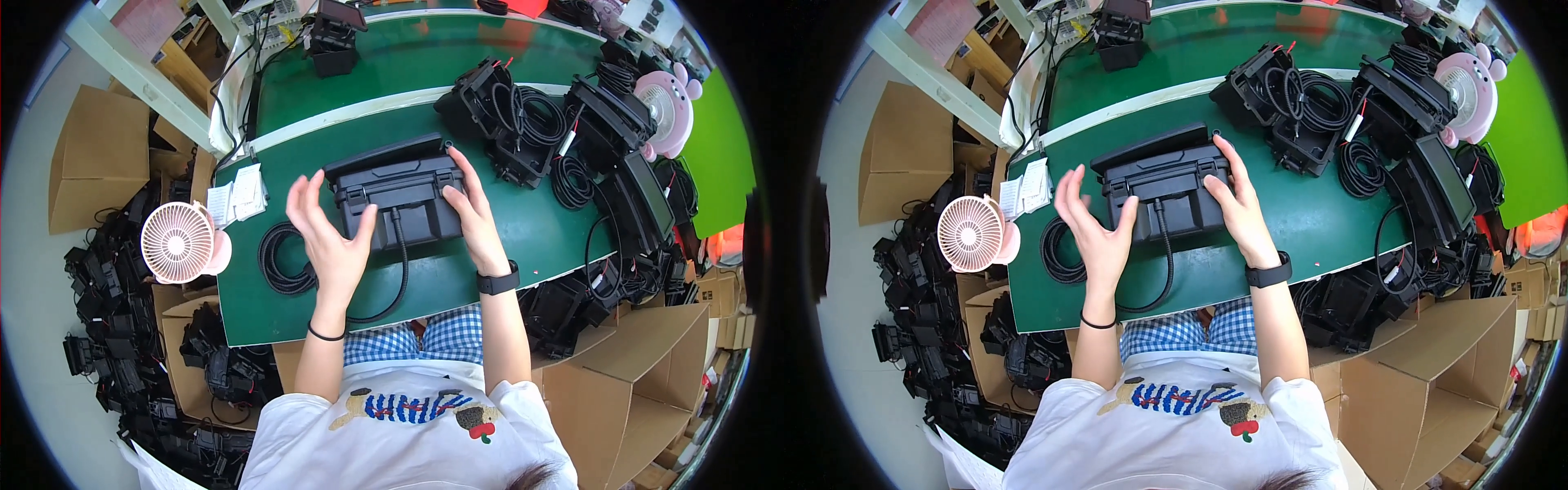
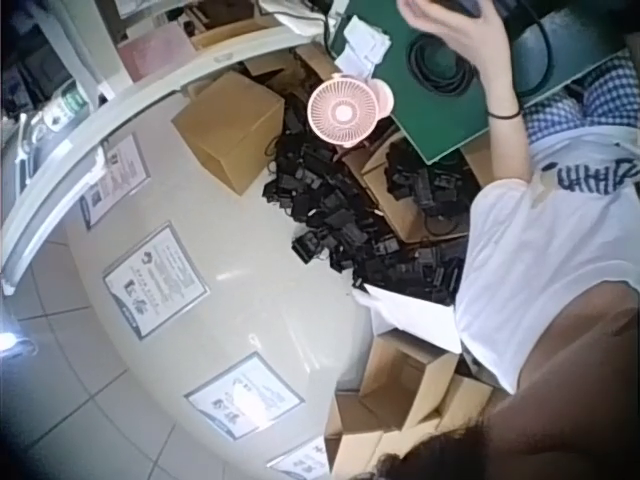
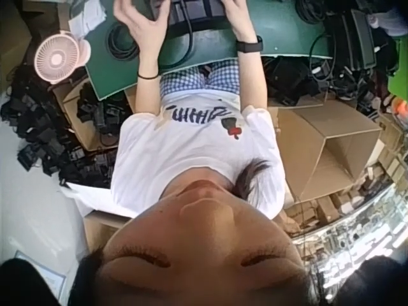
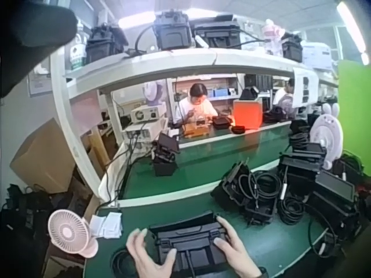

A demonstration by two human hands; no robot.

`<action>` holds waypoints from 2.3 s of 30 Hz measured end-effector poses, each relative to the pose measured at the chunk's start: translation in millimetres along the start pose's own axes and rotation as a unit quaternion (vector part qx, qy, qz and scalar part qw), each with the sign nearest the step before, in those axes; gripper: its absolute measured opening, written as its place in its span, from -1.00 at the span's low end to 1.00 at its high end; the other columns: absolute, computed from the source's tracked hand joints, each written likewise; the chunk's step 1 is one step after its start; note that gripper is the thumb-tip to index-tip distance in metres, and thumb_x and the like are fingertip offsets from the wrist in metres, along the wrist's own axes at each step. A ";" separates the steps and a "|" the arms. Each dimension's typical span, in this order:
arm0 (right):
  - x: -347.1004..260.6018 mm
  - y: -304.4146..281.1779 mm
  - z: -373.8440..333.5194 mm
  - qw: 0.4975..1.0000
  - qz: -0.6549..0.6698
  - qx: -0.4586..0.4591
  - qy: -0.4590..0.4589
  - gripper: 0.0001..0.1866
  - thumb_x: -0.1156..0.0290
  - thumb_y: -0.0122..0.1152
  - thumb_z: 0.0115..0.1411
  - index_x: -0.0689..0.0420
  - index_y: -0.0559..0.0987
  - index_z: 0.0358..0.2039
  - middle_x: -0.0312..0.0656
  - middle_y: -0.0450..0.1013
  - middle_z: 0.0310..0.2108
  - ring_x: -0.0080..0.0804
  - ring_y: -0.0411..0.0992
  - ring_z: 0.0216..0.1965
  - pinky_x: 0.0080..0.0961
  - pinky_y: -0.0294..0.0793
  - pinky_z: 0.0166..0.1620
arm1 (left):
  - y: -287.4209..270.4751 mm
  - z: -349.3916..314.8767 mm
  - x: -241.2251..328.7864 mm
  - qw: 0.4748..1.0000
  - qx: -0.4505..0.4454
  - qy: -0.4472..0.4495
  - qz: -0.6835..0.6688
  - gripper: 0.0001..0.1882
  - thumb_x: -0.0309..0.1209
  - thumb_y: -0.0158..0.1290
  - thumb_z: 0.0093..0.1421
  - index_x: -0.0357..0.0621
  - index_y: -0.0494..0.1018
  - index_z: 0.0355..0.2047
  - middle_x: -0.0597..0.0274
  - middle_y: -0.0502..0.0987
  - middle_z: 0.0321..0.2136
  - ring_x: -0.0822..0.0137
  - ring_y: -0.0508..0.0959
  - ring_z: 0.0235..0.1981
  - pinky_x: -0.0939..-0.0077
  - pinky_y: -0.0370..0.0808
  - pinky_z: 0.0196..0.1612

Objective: Assembling and packing electronic devices and cables into protective cases and cardboard boxes in a workshop setting.

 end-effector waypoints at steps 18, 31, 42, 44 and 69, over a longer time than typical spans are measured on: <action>2.7 -2.2 -0.4 1.000 0.007 0.002 0.025 -0.35 0.50 0.08 0.25 -0.04 0.20 0.35 -0.17 0.27 0.20 -0.44 0.32 0.10 -0.49 0.27 0.19 | 45.3 29.1 47.2 0.954 -0.207 0.217 -0.023 -0.32 -0.47 0.29 -0.05 0.00 0.40 0.15 0.14 0.44 0.09 0.08 0.52 0.02 0.22 0.48 0.09; -29.9 30.5 -56.9 0.942 -0.243 0.022 -0.230 -0.31 0.49 0.25 0.00 0.10 0.35 0.22 0.11 0.15 0.31 0.00 0.13 0.34 -0.07 0.09 0.31 | -16.5 -42.8 -41.1 0.922 -0.002 -0.212 -0.323 -0.33 -0.02 -0.25 0.41 -0.14 0.00 0.37 -0.02 0.08 0.32 0.09 0.13 0.33 0.24 0.01 0.35; 7.4 140.5 -189.3 0.619 -0.518 -0.125 -0.577 -0.60 0.12 -0.07 0.28 -0.22 0.49 0.11 -0.56 0.23 0.25 -0.69 0.00 0.37 0.13 0.01 0.30 | -42.6 -50.1 -56.5 0.566 -0.011 -0.423 -0.708 -0.50 -0.19 -0.20 0.35 -0.08 0.25 0.24 0.02 0.37 0.17 0.06 0.43 0.14 0.11 0.36 0.21; 22.2 147.3 -202.6 0.568 -0.548 -0.133 -0.600 -0.54 0.15 -0.11 0.26 -0.19 0.46 0.16 -0.39 0.15 0.33 -0.62 -0.11 0.41 0.11 -0.16 0.38 | -47.1 -53.1 -59.0 0.562 -0.001 -0.419 -0.713 -0.50 -0.19 -0.19 0.34 -0.08 0.25 0.24 0.01 0.37 0.17 0.06 0.43 0.14 0.11 0.37 0.20; 34.3 84.9 -172.3 0.688 -0.461 -0.059 -0.558 -0.88 0.10 0.31 0.04 -0.41 0.59 -0.36 -0.70 0.29 0.07 -0.47 -0.06 0.40 0.39 -0.12 0.27 | -39.6 -58.0 -82.2 0.714 0.000 -0.355 -0.603 -0.59 -0.35 -0.07 0.28 -0.16 0.30 0.13 0.09 0.43 0.05 0.26 0.49 0.02 0.41 0.44 0.09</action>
Point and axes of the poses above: each hand's wrist, its own z-axis towards the middle knuckle, its own y-axis out of the palm, x = y × z, the point moved 5 cm from there along z, towards the middle knuckle
